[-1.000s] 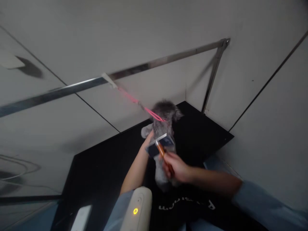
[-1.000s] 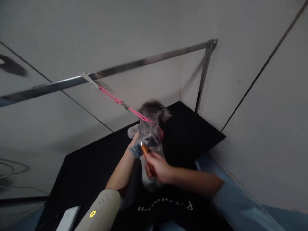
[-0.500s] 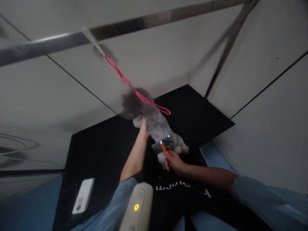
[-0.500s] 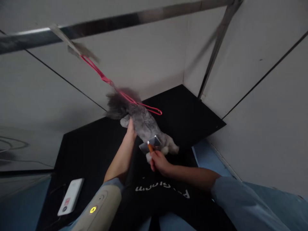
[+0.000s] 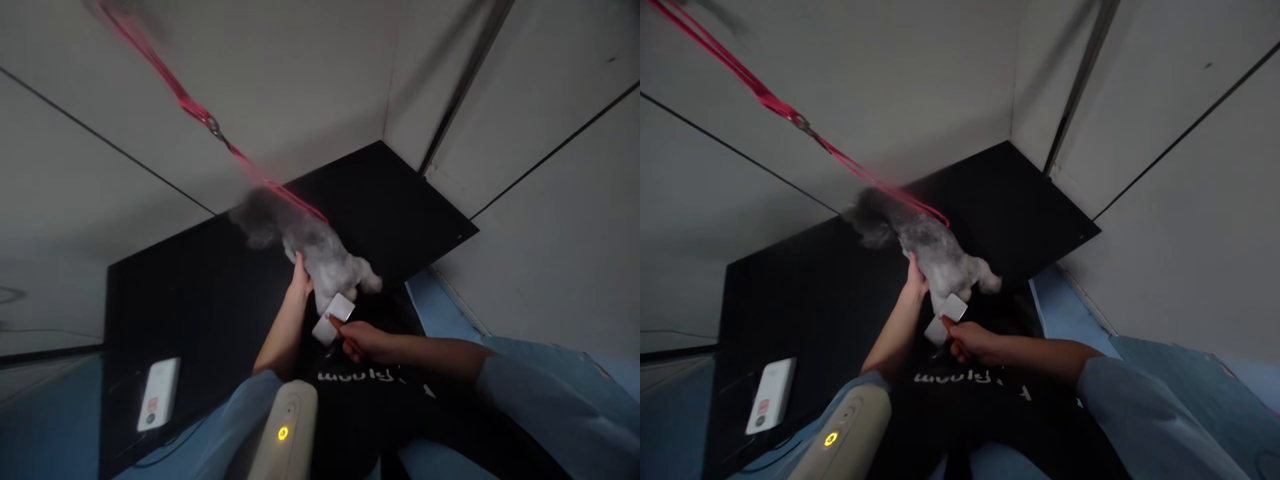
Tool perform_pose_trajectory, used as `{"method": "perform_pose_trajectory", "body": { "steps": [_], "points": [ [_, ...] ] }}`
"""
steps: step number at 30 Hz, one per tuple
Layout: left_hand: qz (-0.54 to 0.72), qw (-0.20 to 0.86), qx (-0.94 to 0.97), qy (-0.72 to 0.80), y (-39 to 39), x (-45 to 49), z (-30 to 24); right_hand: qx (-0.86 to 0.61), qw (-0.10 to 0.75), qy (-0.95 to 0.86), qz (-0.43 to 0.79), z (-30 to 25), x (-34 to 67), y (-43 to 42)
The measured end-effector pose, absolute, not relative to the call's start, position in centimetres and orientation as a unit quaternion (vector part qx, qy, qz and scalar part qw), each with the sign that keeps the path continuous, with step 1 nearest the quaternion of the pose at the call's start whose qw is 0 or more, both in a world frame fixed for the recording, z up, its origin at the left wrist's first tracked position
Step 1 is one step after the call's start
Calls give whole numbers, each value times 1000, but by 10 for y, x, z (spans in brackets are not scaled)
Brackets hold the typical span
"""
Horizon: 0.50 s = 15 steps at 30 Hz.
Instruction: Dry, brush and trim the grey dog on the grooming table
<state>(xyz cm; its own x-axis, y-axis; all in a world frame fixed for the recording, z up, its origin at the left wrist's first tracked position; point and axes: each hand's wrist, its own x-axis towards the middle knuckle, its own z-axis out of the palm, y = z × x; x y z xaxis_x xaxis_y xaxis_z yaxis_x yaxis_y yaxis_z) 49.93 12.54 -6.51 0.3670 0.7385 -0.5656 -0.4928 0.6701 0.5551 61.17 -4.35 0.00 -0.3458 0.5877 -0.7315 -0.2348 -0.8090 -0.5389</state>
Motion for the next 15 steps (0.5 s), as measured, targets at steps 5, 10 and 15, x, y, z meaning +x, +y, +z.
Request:
{"method": "perform_pose_trajectory", "body": {
  "steps": [5,10,15],
  "points": [
    [231,851,160,443,107,493,-79,-519,447,-217,696,12,620,-11],
    [154,830,218,490,108,491,-75,-551,375,-221,712,-13,623,-24],
    [140,825,215,503,104,497,-65,-522,297,-283,747,-24,632,-50]
  ]
}}
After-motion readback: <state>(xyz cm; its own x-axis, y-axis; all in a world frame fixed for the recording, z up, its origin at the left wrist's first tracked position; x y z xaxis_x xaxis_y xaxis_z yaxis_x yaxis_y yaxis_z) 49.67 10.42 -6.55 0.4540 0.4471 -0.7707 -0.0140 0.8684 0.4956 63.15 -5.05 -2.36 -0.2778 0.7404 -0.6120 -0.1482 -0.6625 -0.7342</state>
